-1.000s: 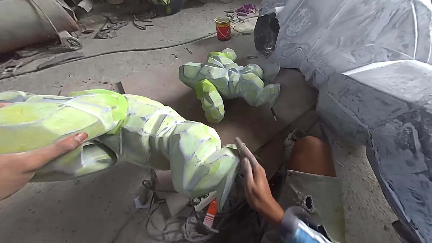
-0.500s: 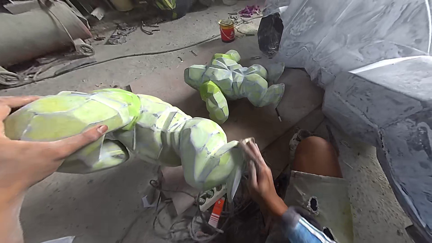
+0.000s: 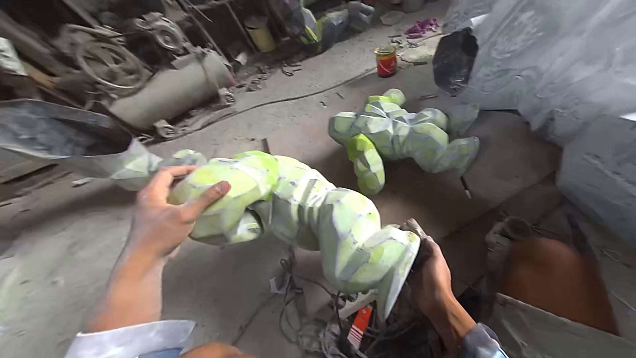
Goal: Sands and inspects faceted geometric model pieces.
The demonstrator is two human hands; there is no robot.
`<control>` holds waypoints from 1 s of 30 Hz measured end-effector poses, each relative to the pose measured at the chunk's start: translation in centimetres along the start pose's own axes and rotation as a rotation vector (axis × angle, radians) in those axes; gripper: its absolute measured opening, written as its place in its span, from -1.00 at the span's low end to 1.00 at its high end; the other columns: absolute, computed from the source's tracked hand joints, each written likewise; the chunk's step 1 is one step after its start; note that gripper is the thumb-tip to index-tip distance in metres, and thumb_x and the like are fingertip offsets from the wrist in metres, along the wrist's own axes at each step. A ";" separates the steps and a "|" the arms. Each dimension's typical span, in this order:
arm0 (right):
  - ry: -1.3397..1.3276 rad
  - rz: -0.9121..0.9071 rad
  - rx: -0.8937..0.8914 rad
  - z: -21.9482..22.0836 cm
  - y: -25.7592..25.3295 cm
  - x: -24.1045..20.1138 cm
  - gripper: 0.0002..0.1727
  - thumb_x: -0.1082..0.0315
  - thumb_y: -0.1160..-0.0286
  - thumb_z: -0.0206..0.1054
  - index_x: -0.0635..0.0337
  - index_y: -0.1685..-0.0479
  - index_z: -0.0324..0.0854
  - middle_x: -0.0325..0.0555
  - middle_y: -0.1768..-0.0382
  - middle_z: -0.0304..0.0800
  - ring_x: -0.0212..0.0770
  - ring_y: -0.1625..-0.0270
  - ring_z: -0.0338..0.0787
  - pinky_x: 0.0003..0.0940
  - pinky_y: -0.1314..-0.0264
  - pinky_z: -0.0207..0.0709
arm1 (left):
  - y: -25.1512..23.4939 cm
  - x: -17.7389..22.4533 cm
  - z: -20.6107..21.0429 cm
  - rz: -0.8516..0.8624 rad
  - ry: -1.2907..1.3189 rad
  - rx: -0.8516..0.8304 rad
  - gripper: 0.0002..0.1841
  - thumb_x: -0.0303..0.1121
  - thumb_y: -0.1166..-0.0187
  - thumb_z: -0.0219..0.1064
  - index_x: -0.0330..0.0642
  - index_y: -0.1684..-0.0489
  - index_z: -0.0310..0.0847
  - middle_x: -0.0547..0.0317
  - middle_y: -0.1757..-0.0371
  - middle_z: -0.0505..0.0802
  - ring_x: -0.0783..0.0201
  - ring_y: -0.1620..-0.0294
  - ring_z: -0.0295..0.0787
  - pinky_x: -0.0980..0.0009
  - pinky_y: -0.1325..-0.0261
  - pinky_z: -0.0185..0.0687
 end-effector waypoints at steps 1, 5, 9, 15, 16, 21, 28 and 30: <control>0.000 -0.009 0.023 0.3 0.1 0.3 -0.39 -0.15 -0.85 -0.16 0.04 -0.48 0.55 -0.03 -0.23 0.81 -0.05 -0.29 0.79 0.11 -0.29 0.69 | -0.1 -0.7 0.1 -0.164 0.108 -0.063 -0.42 0.18 -0.55 0.37 0.11 -0.46 0.52 0.15 -0.19 0.79 0.22 -0.12 0.79 0.06 -0.16 0.73; -0.044 -0.032 0.111 1.7 1.9 0.5 -0.41 -0.11 -0.86 -0.15 0.11 -0.37 0.61 0.00 -0.09 0.85 -0.10 -0.15 0.85 0.02 -0.17 0.75 | -0.7 -3.3 1.0 -0.668 0.327 -0.316 -0.11 0.68 -0.33 -0.07 0.11 -0.18 0.69 0.15 0.12 0.91 0.17 0.15 0.91 0.09 0.18 0.86; 0.010 -0.064 0.178 1.9 2.3 0.3 -0.49 -0.06 -0.78 0.05 0.17 -0.15 0.70 -0.01 0.12 0.87 -0.14 0.06 0.88 -0.07 0.02 0.78 | -1.3 -4.9 2.2 -0.727 0.372 -0.509 -0.50 0.19 -0.73 0.03 0.03 -0.11 0.71 0.16 0.17 0.91 0.28 0.19 0.90 0.25 0.18 0.87; -0.052 -0.175 0.116 0.7 1.8 0.2 -0.66 0.15 -0.70 0.15 0.25 -0.02 0.66 -0.06 0.32 0.83 -0.24 0.26 0.88 -0.22 0.18 0.81 | 1.7 -4.6 2.1 -0.760 0.404 -0.498 -0.70 -0.08 -0.68 0.11 0.01 0.01 0.71 0.12 0.31 0.91 0.30 0.36 0.91 0.35 0.39 0.85; -0.067 -0.197 0.110 0.5 1.6 0.2 -0.67 0.17 -0.67 0.16 0.25 -0.02 0.65 -0.07 0.33 0.83 -0.25 0.27 0.88 -0.24 0.19 0.82 | 2.1 -5.1 2.2 -0.759 0.397 -0.500 -0.71 -0.09 -0.66 0.12 0.01 0.02 0.70 0.12 0.31 0.91 0.29 0.36 0.91 0.35 0.37 0.85; -0.057 -0.313 0.088 0.1 -0.7 0.6 -0.61 0.20 -0.57 0.23 0.32 -0.19 0.55 -0.05 0.24 0.83 -0.25 0.21 0.88 -0.26 0.12 0.83 | 2.7 -11.7 3.6 -0.725 0.373 -0.432 -0.36 0.06 -0.07 0.54 0.01 -0.19 0.61 0.13 0.28 0.92 0.27 0.31 0.92 0.30 0.30 0.86; -0.072 -0.401 0.075 0.3 -1.7 2.7 -0.43 0.18 -0.26 0.41 0.33 -0.25 0.49 -0.05 0.19 0.85 -0.25 0.16 0.90 -0.29 0.08 0.84 | 4.7 -20.5 7.0 -0.690 0.523 -0.438 0.00 0.29 0.61 0.84 -0.05 -0.03 0.70 0.16 0.32 0.93 0.30 0.33 0.94 0.29 0.24 0.90; -0.044 -0.416 0.065 0.0 -1.4 3.4 -0.36 0.15 -0.18 0.44 0.35 -0.26 0.46 -0.06 0.16 0.85 -0.28 0.14 0.90 -0.32 0.07 0.84 | 6.2 -22.4 7.2 -0.703 0.567 -0.426 -0.04 0.21 0.57 0.85 -0.04 -0.04 0.68 0.19 0.32 0.93 0.31 0.33 0.93 0.30 0.25 0.90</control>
Point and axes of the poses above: each hand's wrist, its own y-axis away from the middle knuckle, its own z-axis out of the palm, x = y × z, the point moved 7 cm from there along -y, towards the middle knuckle
